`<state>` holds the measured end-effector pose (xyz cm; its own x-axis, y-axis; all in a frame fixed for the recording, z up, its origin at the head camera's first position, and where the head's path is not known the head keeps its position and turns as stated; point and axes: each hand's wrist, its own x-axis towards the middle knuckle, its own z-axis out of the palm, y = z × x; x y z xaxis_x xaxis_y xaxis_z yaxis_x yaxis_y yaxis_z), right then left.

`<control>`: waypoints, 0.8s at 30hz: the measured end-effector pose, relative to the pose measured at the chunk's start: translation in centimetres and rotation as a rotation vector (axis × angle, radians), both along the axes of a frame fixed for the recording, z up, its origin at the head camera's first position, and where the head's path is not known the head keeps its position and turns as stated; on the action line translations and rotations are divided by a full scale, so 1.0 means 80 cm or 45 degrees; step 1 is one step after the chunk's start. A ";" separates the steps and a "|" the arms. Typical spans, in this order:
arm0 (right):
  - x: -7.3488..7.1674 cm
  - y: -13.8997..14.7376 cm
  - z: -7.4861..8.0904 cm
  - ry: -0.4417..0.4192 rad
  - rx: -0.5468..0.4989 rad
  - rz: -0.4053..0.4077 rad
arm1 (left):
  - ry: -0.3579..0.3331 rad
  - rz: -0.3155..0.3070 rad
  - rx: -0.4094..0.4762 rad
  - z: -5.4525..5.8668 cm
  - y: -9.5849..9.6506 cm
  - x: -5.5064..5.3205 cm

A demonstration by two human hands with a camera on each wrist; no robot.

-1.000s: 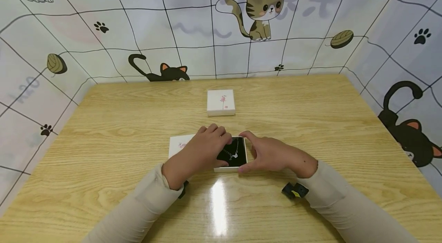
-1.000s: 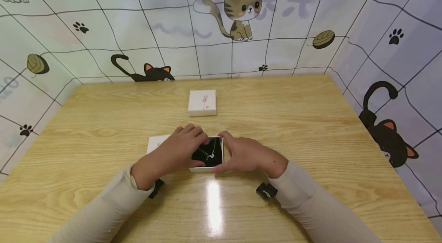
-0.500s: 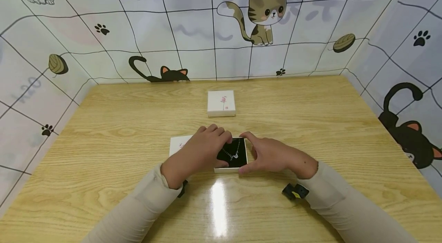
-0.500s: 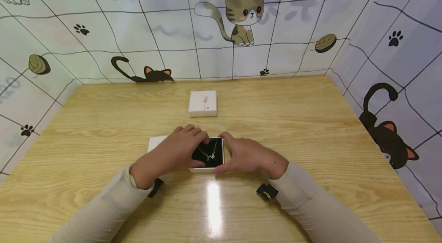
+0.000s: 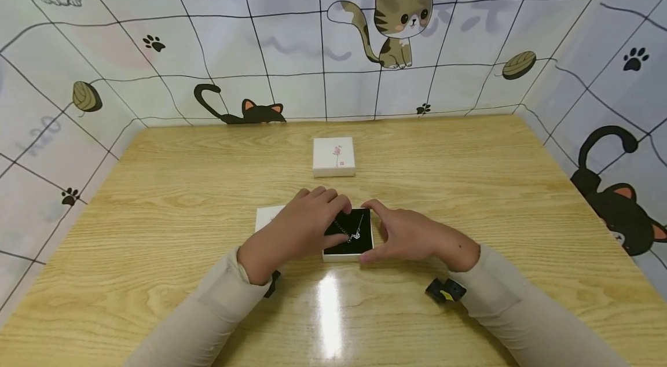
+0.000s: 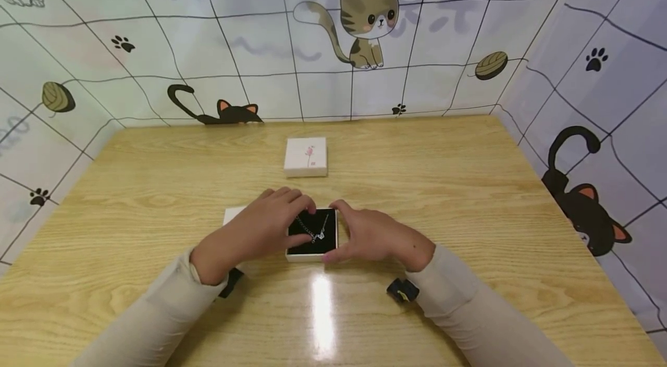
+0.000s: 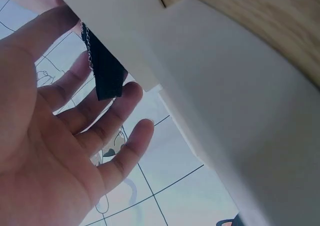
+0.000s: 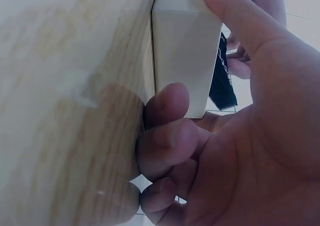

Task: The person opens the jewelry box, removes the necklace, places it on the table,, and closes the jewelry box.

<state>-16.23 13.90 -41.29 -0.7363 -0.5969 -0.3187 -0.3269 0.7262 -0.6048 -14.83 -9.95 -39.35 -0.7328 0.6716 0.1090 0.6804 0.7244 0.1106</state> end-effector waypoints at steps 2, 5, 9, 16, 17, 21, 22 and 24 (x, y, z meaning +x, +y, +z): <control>0.000 0.000 -0.001 -0.002 0.000 0.001 | 0.009 -0.011 0.018 0.001 0.000 0.000; -0.001 0.001 -0.002 0.002 0.004 0.004 | 0.007 -0.020 0.033 0.003 0.001 0.000; -0.001 0.001 -0.003 0.009 0.007 0.011 | -0.029 0.000 0.025 0.006 0.003 0.000; -0.001 0.000 -0.003 -0.004 0.000 0.006 | -0.069 0.016 0.001 0.009 0.004 0.000; -0.001 0.000 -0.003 -0.007 -0.001 0.005 | -0.066 0.014 0.001 0.009 0.004 0.000; -0.001 0.000 -0.003 -0.003 -0.005 0.004 | -0.033 0.002 0.020 0.008 0.002 -0.001; -0.001 0.000 -0.002 -0.001 -0.006 0.005 | -0.025 -0.001 0.027 0.007 0.002 -0.001; -0.001 0.000 -0.002 0.002 -0.009 0.006 | -0.010 -0.005 0.036 0.006 0.000 -0.001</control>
